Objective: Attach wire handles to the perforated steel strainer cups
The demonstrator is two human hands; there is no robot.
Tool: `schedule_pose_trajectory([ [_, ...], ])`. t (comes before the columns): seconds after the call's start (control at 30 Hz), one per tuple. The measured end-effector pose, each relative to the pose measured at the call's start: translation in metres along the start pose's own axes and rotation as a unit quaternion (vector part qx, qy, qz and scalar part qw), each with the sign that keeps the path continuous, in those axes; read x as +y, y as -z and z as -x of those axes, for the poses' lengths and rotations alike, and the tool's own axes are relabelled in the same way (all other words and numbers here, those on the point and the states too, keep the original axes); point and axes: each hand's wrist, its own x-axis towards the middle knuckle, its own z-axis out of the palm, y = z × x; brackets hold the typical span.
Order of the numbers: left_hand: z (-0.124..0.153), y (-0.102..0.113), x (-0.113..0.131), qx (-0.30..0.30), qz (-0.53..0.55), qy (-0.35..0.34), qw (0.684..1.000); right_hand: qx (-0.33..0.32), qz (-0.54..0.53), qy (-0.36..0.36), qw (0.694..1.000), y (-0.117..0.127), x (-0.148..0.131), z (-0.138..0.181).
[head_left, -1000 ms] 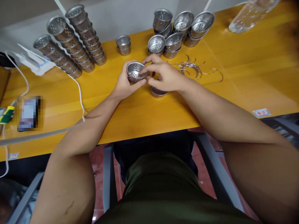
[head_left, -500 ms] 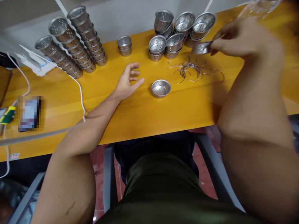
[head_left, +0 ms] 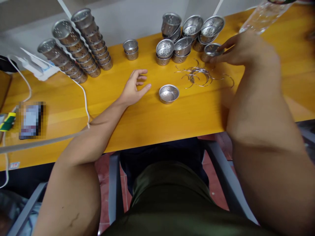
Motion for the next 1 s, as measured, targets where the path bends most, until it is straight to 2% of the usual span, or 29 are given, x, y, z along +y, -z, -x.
schedule_pose_trajectory([
  [0.07, -0.001, 0.0, 0.0, -0.006, 0.005, 0.002, 1.0, 0.075, -0.014, 0.014, 0.997, 0.005, -0.005, 0.004],
  [0.17, -0.003, 0.001, -0.006, -0.005, 0.009, 0.001, 1.0, 0.207, -0.059, 0.099, 0.972, 0.009, -0.033, 0.02],
  [0.2, -0.003, 0.002, -0.009, 0.001, 0.007, 0.002, 1.0, 0.191, -0.086, 0.17, 0.963, 0.008, -0.048, 0.026],
  [0.23, -0.004, 0.002, -0.012, 0.012, 0.004, 0.002, 1.0, 0.143, -0.126, 0.262, 0.946, 0.005, -0.065, 0.031],
  [0.3, -0.006, 0.003, -0.02, 0.035, -0.004, 0.0, 0.999, 0.045, -0.148, 0.442, 0.884, -0.005, -0.105, 0.039],
  [0.33, -0.006, 0.003, -0.024, 0.045, -0.009, -0.001, 0.999, 0.014, -0.131, 0.481, 0.867, -0.012, -0.127, 0.04],
  [0.43, -0.008, 0.004, -0.031, 0.063, -0.028, 0.005, 0.998, -0.049, -0.097, 0.484, 0.868, -0.037, -0.187, 0.029],
  [0.5, -0.009, 0.005, -0.032, 0.066, -0.039, 0.016, 0.997, -0.049, -0.075, 0.46, 0.883, -0.053, -0.219, 0.014],
  [0.63, -0.009, 0.004, -0.026, 0.084, -0.047, 0.026, 0.995, -0.07, -0.046, 0.431, 0.898, -0.076, -0.255, -0.015],
  [0.73, -0.01, 0.005, -0.018, 0.119, -0.054, 0.02, 0.991, -0.062, -0.036, 0.431, 0.899, -0.082, -0.265, -0.022],
  [0.87, -0.01, 0.011, -0.013, 0.166, -0.086, 0.011, 0.982, -0.07, -0.047, 0.434, 0.897, -0.079, -0.262, -0.009],
  [0.93, -0.01, 0.014, -0.017, 0.174, -0.077, 0.024, 0.981, -0.103, -0.061, 0.456, 0.882, -0.072, -0.253, 0.003],
  [1.0, -0.01, 0.016, -0.023, 0.171, -0.041, 0.033, 0.984, -0.162, -0.105, 0.482, 0.854, -0.064, -0.242, 0.017],
])
